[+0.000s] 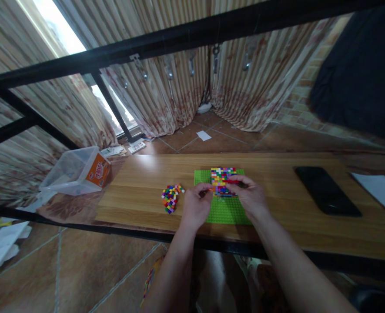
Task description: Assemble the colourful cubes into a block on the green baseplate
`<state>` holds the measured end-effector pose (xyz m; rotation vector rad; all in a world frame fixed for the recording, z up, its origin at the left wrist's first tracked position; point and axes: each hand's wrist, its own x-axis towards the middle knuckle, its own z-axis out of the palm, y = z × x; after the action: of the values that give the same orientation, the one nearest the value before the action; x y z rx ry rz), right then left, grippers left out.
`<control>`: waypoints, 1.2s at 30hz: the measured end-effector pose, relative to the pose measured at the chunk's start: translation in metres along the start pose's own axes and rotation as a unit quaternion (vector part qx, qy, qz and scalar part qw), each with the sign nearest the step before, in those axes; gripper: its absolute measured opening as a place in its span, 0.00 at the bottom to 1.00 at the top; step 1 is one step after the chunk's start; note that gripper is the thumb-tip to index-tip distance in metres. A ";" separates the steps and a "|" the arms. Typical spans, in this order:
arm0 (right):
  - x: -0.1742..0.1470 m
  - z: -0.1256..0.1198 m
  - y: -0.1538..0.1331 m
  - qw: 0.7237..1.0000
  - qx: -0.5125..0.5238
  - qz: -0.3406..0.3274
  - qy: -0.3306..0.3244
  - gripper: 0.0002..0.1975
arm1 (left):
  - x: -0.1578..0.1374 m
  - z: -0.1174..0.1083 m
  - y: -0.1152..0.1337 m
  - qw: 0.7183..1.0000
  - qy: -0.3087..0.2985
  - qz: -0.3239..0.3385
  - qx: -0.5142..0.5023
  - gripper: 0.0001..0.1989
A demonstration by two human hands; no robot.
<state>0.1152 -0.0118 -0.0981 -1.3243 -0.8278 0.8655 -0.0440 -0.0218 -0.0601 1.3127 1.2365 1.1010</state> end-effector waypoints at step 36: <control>0.013 -0.060 -0.046 0.972 0.180 0.069 0.131 0.16 | 0.015 0.047 0.020 0.795 0.001 0.257 0.550 0.10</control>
<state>0.1769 -0.0293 -0.0564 -1.1489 -0.3546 0.8787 0.0062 -0.0097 -0.0453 2.6496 1.6456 0.6630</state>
